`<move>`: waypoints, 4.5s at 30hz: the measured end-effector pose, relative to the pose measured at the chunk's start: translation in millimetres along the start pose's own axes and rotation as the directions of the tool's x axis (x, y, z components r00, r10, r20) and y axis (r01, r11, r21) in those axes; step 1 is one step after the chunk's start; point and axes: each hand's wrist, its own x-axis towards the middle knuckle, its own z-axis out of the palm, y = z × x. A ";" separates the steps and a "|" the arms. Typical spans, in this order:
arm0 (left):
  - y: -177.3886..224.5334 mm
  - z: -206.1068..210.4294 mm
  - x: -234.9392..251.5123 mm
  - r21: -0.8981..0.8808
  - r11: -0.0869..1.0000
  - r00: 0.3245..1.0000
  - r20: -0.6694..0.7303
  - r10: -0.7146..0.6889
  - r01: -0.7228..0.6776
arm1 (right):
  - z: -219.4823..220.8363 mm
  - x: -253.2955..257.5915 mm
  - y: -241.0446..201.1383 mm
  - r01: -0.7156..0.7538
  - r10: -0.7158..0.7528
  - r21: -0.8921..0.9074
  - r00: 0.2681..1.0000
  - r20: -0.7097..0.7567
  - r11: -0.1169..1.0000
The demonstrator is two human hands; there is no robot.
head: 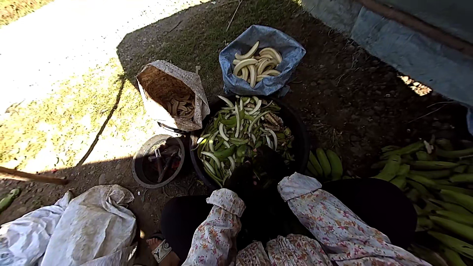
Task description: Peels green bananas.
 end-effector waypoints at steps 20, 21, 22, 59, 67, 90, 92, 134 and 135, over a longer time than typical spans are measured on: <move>-23.0 60.6 48.0 0.089 0.951 0.943 -0.128 0.306 -0.296 | -24.1 34.5 8.0 -0.391 0.433 0.382 0.901 -0.027 0.838; -22.4 60.3 53.2 0.094 0.947 0.941 -0.118 0.316 -0.306 | -25.7 35.8 8.7 -0.388 0.434 0.393 0.901 -0.032 0.834; -21.4 61.6 55.7 0.075 0.949 0.943 -0.114 0.314 -0.307 | -28.4 37.3 10.0 -0.395 0.437 0.392 0.899 -0.020 0.831; -36.0 67.7 32.2 0.259 0.966 0.996 0.086 -0.024 0.001 | -55.2 33.9 54.5 -0.426 0.584 0.476 0.771 -0.253 0.769; 15.3 -35.4 9.4 0.549 0.787 0.952 0.057 0.300 -0.280 | -79.4 31.9 39.1 -0.526 0.506 -0.120 0.848 -0.161 0.842; 27.2 -15.8 17.2 0.798 0.446 0.849 0.148 0.507 -0.405 | -41.1 17.6 0.7 -0.173 0.525 0.985 0.836 0.157 -0.020; 25.0 -12.2 14.1 0.809 0.411 0.838 0.175 0.516 -0.421 | -42.2 18.5 -1.8 -0.169 0.523 0.985 0.838 0.156 -0.022; 47.5 -36.7 27.3 0.756 0.587 0.832 -0.103 0.545 -0.291 | -22.0 31.0 -37.0 -0.337 0.565 0.847 0.824 0.054 0.410; 42.7 -29.8 22.6 0.757 0.569 0.829 -0.066 0.556 -0.322 | -26.7 33.2 -33.9 -0.306 0.529 0.785 0.848 -0.032 0.539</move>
